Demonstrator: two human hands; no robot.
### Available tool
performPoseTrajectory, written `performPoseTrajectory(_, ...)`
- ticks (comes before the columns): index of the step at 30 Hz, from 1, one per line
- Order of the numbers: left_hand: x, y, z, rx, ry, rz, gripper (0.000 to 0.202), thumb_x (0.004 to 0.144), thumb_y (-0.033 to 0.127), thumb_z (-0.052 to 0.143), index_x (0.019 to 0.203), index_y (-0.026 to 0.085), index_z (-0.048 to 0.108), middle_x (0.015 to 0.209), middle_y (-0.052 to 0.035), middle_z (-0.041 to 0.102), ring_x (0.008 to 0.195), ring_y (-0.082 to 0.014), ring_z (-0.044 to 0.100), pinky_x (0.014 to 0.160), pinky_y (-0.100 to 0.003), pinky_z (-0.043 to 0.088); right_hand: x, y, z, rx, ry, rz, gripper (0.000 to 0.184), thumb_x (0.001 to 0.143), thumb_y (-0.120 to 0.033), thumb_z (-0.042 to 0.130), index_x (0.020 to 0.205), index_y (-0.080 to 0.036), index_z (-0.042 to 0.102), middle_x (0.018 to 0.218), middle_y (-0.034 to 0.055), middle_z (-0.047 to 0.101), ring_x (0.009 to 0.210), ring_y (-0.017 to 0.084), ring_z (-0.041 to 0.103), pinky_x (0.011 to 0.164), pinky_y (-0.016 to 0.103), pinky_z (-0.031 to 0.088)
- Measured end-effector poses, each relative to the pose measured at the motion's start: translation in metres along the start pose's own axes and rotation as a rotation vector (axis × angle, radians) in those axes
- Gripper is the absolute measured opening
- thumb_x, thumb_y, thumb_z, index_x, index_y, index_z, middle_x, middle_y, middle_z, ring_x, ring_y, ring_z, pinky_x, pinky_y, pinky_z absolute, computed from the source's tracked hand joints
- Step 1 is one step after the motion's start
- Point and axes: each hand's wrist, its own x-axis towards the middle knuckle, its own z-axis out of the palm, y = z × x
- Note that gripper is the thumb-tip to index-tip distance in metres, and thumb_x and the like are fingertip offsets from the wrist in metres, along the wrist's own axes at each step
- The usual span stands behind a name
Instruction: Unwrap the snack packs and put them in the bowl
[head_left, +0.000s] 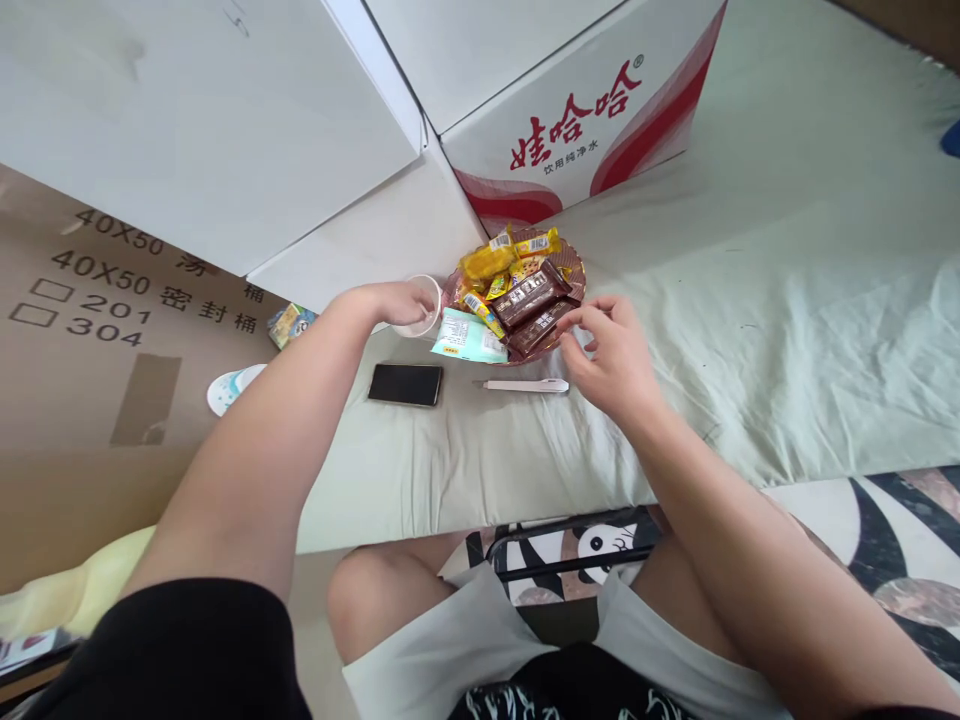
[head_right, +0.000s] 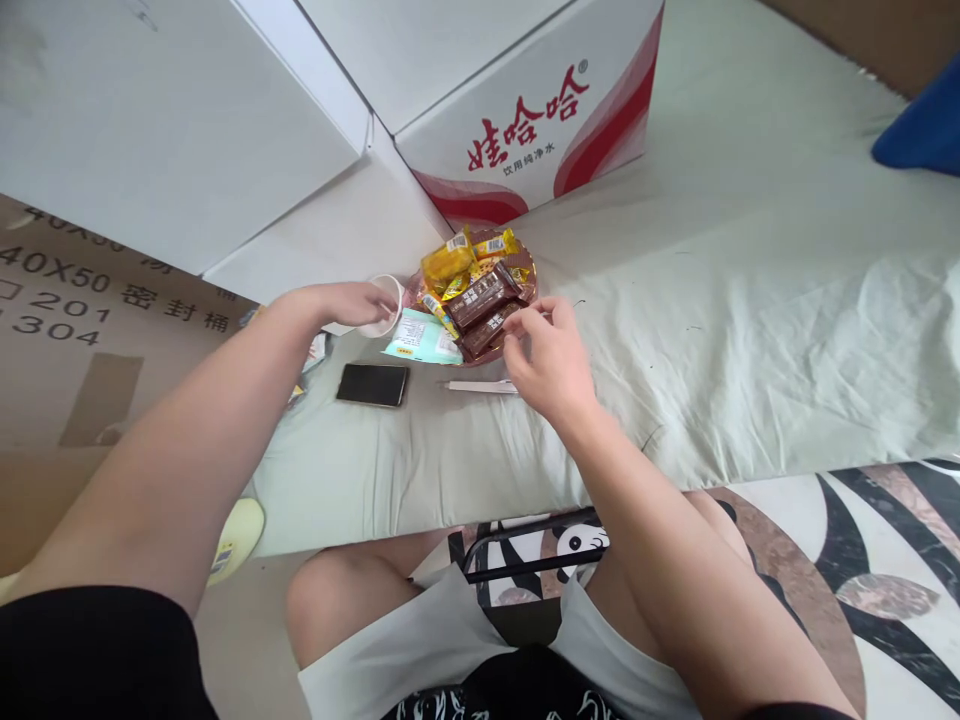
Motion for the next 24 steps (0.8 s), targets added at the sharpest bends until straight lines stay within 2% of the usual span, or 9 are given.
performPoseTrajectory(2, -0.025, -0.009, -0.002, -0.061, 0.169, -0.011, 0.013, 0.069, 0.020, 0.060, 0.081, 0.021, 0.066, 0.074, -0.0039, 0.068, 0.077, -0.0214, 0.064, 0.077, -0.031, 0.049, -0.003, 0.000, -0.002, 0.015, 0.051, -0.044, 0.015, 0.083, -0.023, 0.056, 0.092, -0.022, 0.069, 0.105, 0.0095, 0.060, 0.094, 0.022, 0.062, 0.072, 0.035, 0.054)
performPoseTrajectory(3, -0.042, -0.014, 0.001, -0.147, 0.334, -0.018, 0.014, 0.072, 0.019, 0.056, 0.083, 0.021, 0.065, 0.077, -0.0041, 0.067, 0.077, -0.0202, 0.063, 0.076, -0.030, 0.048, -0.005, -0.001, -0.003, 0.019, 0.071, -0.064, 0.015, 0.083, -0.022, 0.056, 0.092, -0.022, 0.068, 0.103, 0.0086, 0.061, 0.090, 0.020, 0.062, 0.069, 0.034, 0.054)
performPoseTrajectory(4, -0.060, -0.018, 0.008, -0.269, 0.499, -0.015, 0.014, 0.074, 0.017, 0.053, 0.084, 0.021, 0.063, 0.076, -0.0032, 0.065, 0.074, -0.0181, 0.061, 0.073, -0.028, 0.046, -0.008, -0.002, -0.003, 0.017, 0.087, -0.085, 0.015, 0.082, -0.021, 0.056, 0.091, -0.022, 0.068, 0.100, 0.0076, 0.061, 0.085, 0.019, 0.062, 0.067, 0.032, 0.052)
performPoseTrajectory(6, -0.101, -0.027, 0.031, -0.508, 0.645, -0.027, 0.010, 0.076, 0.018, 0.050, 0.079, 0.020, 0.059, 0.067, 0.0003, 0.057, 0.062, -0.0141, 0.052, 0.062, -0.025, 0.040, -0.014, -0.005, -0.004, -0.004, 0.114, -0.136, 0.014, 0.081, -0.020, 0.055, 0.090, -0.022, 0.066, 0.091, 0.0049, 0.061, 0.075, 0.016, 0.059, 0.064, 0.031, 0.050)
performPoseTrajectory(10, -0.168, -0.038, 0.103, -0.757, 0.640, -0.068, 0.025, 0.079, 0.027, 0.051, 0.058, 0.021, 0.041, 0.055, 0.0046, 0.036, 0.056, -0.0111, 0.036, 0.056, -0.025, 0.029, -0.030, -0.014, 0.004, -0.109, 0.112, -0.237, 0.011, 0.078, -0.017, 0.055, 0.084, -0.023, 0.060, 0.065, -0.0025, 0.047, 0.060, 0.014, 0.049, 0.061, 0.029, 0.044)
performPoseTrajectory(12, -0.186, -0.042, 0.138, -0.849, 0.547, -0.115, 0.038, 0.078, 0.027, 0.050, 0.052, 0.023, 0.023, 0.053, 0.0062, 0.021, 0.053, -0.0097, 0.025, 0.054, -0.026, 0.022, -0.042, -0.018, 0.013, -0.140, 0.069, -0.253, 0.008, 0.077, -0.018, 0.055, 0.082, -0.024, 0.057, 0.058, -0.0054, 0.040, 0.053, 0.013, 0.043, 0.057, 0.028, 0.040)
performPoseTrajectory(15, -0.195, -0.052, 0.172, -0.944, 0.422, -0.145, 0.041, 0.077, 0.024, 0.048, 0.050, 0.023, 0.017, 0.052, 0.0067, 0.015, 0.052, -0.0090, 0.019, 0.054, -0.028, 0.018, -0.066, -0.022, 0.029, -0.190, -0.014, -0.244, 0.004, 0.077, -0.021, 0.056, 0.077, -0.024, 0.053, 0.052, -0.0084, 0.035, 0.045, 0.010, 0.035, 0.051, 0.027, 0.033)
performPoseTrajectory(20, -0.194, -0.073, 0.176, -0.990, 0.296, 0.011, 0.040, 0.078, 0.024, 0.052, 0.051, 0.022, 0.022, 0.052, 0.0055, 0.022, 0.054, -0.0102, 0.027, 0.058, -0.030, 0.020, -0.114, -0.037, 0.063, -0.229, -0.122, -0.209, 0.009, 0.082, -0.026, 0.060, 0.080, -0.024, 0.051, 0.047, -0.0113, 0.033, 0.040, 0.009, 0.032, 0.045, 0.026, 0.030)
performPoseTrajectory(24, -0.193, -0.089, 0.164, -0.894, 0.253, -0.023, 0.041, 0.085, 0.032, 0.051, 0.050, 0.022, 0.033, 0.051, 0.0014, 0.038, 0.056, -0.0142, 0.041, 0.058, -0.032, 0.026, -0.122, -0.083, 0.109, -0.135, -0.246, -0.255, 0.013, 0.085, -0.025, 0.063, 0.094, -0.023, 0.054, 0.057, -0.0086, 0.046, 0.044, 0.010, 0.042, 0.045, 0.025, 0.035)
